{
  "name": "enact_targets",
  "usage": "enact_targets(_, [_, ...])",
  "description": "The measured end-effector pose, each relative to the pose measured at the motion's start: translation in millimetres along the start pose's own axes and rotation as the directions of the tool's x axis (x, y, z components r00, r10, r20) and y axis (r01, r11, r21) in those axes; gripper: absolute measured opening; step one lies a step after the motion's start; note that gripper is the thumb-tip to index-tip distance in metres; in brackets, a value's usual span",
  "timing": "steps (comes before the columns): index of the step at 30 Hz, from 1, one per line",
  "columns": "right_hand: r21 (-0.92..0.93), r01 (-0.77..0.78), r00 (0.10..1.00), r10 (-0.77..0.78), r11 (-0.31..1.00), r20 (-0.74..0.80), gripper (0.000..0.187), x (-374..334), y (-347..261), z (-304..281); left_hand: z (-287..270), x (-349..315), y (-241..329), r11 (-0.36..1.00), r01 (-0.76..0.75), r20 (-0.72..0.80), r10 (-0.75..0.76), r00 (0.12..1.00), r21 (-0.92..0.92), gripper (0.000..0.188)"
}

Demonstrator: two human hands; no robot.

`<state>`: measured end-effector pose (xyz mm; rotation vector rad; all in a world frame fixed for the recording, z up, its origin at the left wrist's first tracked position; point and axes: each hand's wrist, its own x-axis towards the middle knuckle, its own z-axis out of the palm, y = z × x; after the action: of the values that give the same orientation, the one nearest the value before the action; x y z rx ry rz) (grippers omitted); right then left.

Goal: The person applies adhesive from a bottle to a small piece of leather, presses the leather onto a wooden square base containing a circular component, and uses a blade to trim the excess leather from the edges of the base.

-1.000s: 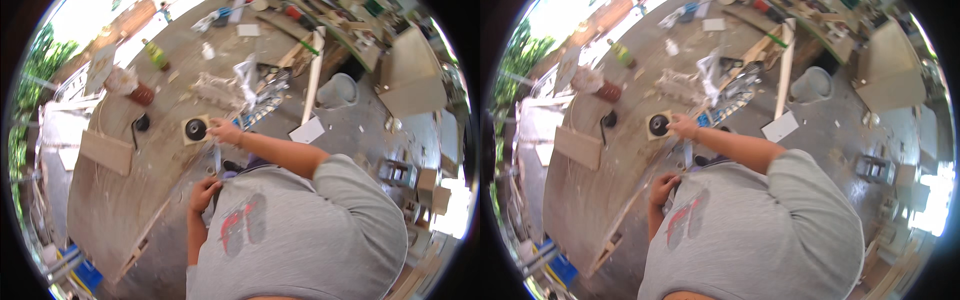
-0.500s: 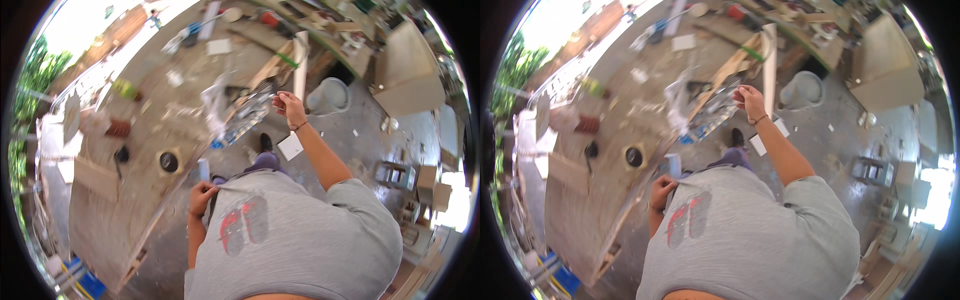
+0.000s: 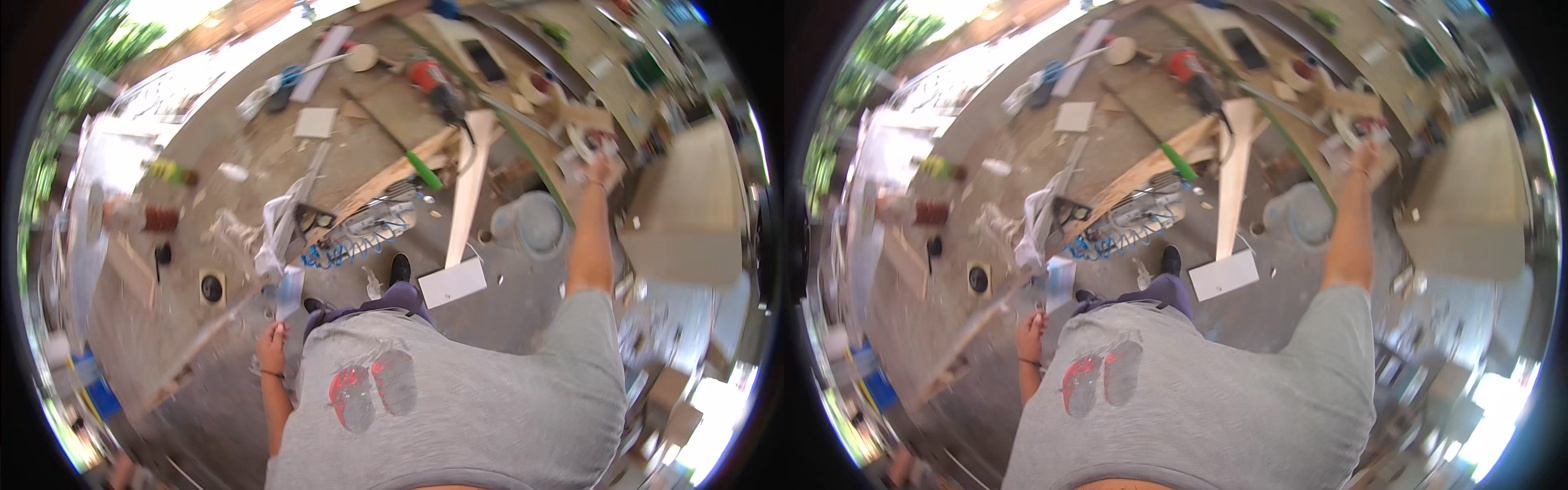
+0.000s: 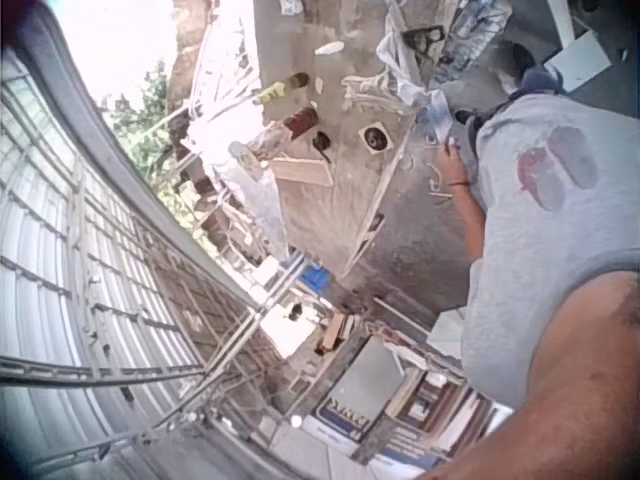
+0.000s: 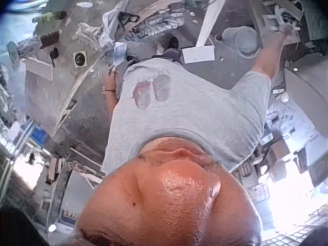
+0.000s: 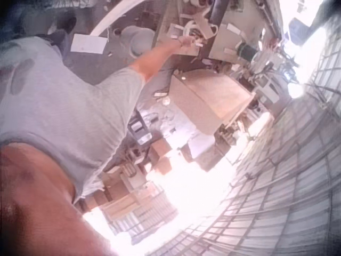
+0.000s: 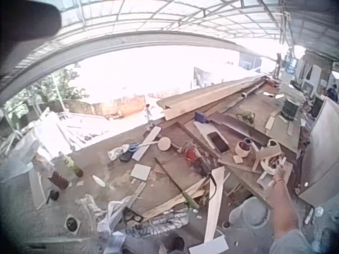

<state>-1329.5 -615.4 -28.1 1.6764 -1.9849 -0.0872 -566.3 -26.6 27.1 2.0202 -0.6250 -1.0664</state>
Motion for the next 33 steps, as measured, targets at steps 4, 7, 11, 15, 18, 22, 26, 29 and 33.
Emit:
enact_targets(4, [0.790, -0.276, 0.909, 0.417, 0.548, 0.029, 0.046, 55.2, 1.8, 25.2, 33.5, -19.9, -0.2, 0.995, -0.018, -0.094, 0.008, 0.996, -0.102, 0.040])
enact_targets(7, [0.634, -0.427, 0.894, 0.404, 0.645, 0.191, 0.045, 44.0, -50.7, 7.0, 49.0, -45.9, 11.6, 0.994, 0.042, -0.156, -0.058, 0.986, -0.100, 0.050])
enact_targets(11, [0.476, -0.523, 0.852, 0.443, 0.707, 0.280, 0.042, 33.7, -80.0, -82.3, 62.8, -53.4, 25.0, 0.996, 0.082, -0.159, -0.085, 0.984, -0.024, 0.056])
enact_targets(15, [0.452, -0.519, 0.842, 0.345, 0.725, 0.414, 0.042, 61.8, -47.1, -17.6, 73.1, -56.2, 63.5, 0.986, 0.078, 0.064, -0.069, 0.996, -0.145, 0.045])
enact_targets(18, [0.680, -0.518, 0.839, 0.157, 0.519, 0.520, 0.038, 106.7, 39.2, 28.3, 85.8, -42.2, 97.6, 0.981, 0.084, 0.354, -0.017, 0.935, -0.174, 0.037])
enact_targets(22, [0.509, -0.798, 0.517, 0.067, -0.323, 0.853, 0.020, 52.1, -14.6, -27.3, 99.0, -47.8, 108.8, 0.988, 0.136, 0.543, -0.073, 0.836, -0.077, 0.029])
enact_targets(26, [0.470, -0.592, 0.584, 0.053, -0.655, 0.810, 0.020, 2.2, -21.7, -150.7, 104.0, -29.4, 109.2, 0.999, -0.048, 0.500, 0.045, 0.865, -0.006, 0.021])
enact_targets(29, [0.352, -0.476, 0.602, -0.007, -0.806, 0.799, 0.024, -8.8, -10.3, -160.5, 110.6, -24.2, 119.7, 0.998, -0.066, 0.511, 0.050, 0.858, 0.014, 0.025])
enact_targets(33, [0.309, -0.412, 0.744, -0.120, -0.857, 0.657, 0.027, -45.3, -29.6, -214.2, 113.0, -31.1, 120.6, 0.975, -0.219, 0.631, 0.187, 0.753, -0.028, 0.027])
